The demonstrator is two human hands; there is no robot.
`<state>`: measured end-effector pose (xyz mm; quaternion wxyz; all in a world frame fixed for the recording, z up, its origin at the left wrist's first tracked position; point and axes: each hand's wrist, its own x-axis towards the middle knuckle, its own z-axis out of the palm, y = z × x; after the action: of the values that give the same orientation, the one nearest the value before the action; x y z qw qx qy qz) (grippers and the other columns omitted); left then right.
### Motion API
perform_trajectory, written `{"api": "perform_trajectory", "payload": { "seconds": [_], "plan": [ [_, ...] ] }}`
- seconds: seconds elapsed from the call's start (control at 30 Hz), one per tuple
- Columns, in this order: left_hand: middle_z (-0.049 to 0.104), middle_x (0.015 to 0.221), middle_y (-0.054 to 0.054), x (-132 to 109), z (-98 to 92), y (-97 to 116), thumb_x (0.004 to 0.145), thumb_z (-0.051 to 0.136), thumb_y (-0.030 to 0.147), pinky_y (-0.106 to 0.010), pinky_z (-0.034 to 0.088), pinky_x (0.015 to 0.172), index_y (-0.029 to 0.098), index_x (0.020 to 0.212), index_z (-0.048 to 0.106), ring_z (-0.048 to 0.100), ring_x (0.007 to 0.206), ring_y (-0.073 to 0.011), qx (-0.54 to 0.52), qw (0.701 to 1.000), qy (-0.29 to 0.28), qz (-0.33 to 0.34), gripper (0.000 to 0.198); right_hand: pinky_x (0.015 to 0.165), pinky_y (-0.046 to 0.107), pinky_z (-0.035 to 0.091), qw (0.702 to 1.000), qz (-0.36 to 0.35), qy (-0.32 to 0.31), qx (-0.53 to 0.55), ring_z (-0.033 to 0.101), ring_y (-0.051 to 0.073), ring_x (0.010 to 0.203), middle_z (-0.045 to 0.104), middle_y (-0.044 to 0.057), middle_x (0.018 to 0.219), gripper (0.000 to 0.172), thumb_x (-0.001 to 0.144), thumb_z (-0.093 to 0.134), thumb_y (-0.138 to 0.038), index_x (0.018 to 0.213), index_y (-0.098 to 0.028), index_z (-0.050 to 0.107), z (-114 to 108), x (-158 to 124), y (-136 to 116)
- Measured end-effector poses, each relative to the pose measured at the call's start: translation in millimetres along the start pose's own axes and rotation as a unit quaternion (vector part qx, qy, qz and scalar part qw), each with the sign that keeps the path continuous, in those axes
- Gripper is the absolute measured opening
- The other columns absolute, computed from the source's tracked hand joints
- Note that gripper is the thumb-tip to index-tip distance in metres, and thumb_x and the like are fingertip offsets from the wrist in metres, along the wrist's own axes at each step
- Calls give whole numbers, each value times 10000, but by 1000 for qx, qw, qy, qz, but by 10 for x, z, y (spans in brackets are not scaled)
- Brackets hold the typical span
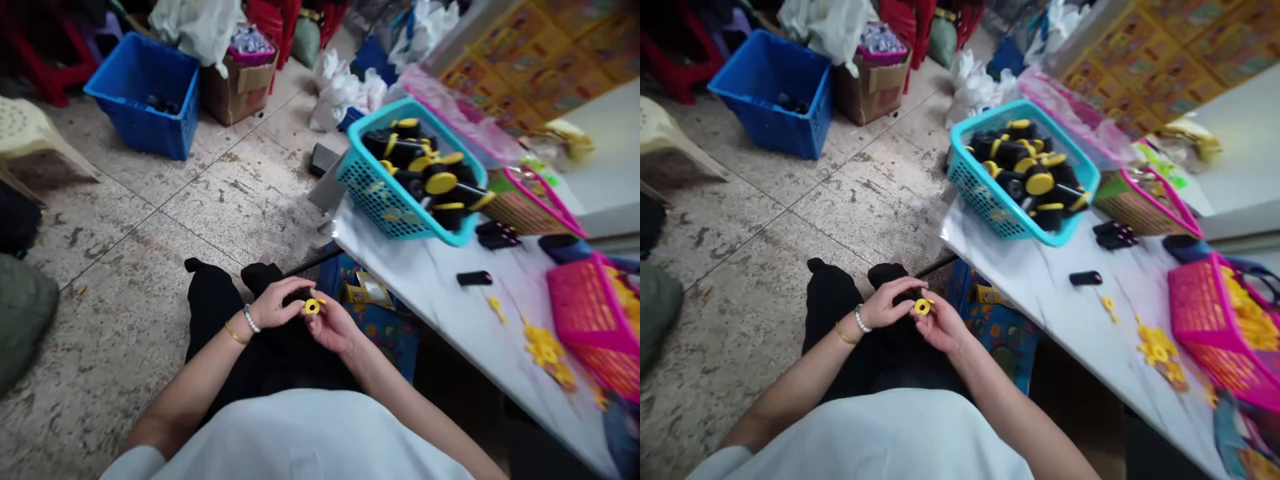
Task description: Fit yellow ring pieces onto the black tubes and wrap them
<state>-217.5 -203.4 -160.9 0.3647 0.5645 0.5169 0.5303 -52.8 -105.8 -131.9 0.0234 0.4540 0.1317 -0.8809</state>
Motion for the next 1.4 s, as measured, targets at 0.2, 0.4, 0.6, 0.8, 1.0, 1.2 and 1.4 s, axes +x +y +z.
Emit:
{"api": "perform_trajectory", "payload": {
  "seconds": [0.2, 0.4, 0.6, 0.8, 1.0, 1.2, 1.4],
  "plan": [
    [653, 1288, -134, -71, 692, 690, 960, 445, 228, -386, 507, 1050, 173, 1270, 612, 624, 1193, -213, -54, 998, -33, 23, 356, 501, 167, 577, 995, -79, -53, 22, 709, 120, 534, 744, 95, 724, 267, 972, 515, -375, 834, -147, 535, -298, -994, 243],
    [680, 1212, -139, 465, 1060, 1427, 913, 591, 238, -360, 529, 1004, 154, 1230, 633, 647, 1118, -219, -47, 988, -100, 107, 331, 312, 150, 368, 940, -263, 13, -218, 588, 121, 353, 685, 12, 613, 394, 768, 767, -477, 851, -195, 505, -435, -1838, 58],
    [707, 1061, -122, 1403, 1508, 1654, 910, 628, 273, -353, 554, 894, 141, 1138, 626, 664, 991, -215, 63, 971, -104, 206, 264, 456, 201, 411, 740, -498, 237, -386, 516, 90, 501, 543, -38, 596, 365, 766, 759, -493, 746, -189, 560, -706, -2394, -664],
    [725, 1031, -76, 1827, 1852, 1507, 847, 723, 388, -336, 548, 891, 182, 1111, 627, 682, 971, -204, 123, 978, -76, 153, 349, 549, 243, 483, 758, -522, 209, -330, 571, 120, 608, 636, 13, 775, 332, 775, 767, -445, 930, -194, 616, -1108, -2354, -1006],
    [738, 1031, -80, 1863, 1927, 1403, 838, 712, 459, -401, 492, 958, 171, 1110, 624, 672, 941, -205, 174, 967, -107, 153, 406, 592, 249, 491, 768, -490, 157, -383, 579, 125, 650, 604, -9, 768, 353, 885, 660, -396, 1197, -240, 603, -1363, -2340, -1046],
    [733, 992, -87, 1863, 1960, 1387, 856, 644, 540, -404, 485, 937, 172, 1127, 652, 670, 978, -221, 235, 949, -91, 189, 457, 670, 251, 504, 649, -588, 134, -465, 602, 132, 778, 627, 21, 939, 214, 902, 641, -223, 1107, -279, 668, -1420, -2350, -1135],
    [654, 1012, -127, 1825, 1991, 1439, 903, 576, 515, -288, 566, 779, 126, 1130, 678, 648, 891, -176, 252, 948, -83, 177, 462, 618, 220, 510, 752, -523, 150, -372, 602, 112, 673, 623, -16, 771, 126, 838, 732, -283, 882, -233, 625, -1511, -2335, -1092]
  ]
}}
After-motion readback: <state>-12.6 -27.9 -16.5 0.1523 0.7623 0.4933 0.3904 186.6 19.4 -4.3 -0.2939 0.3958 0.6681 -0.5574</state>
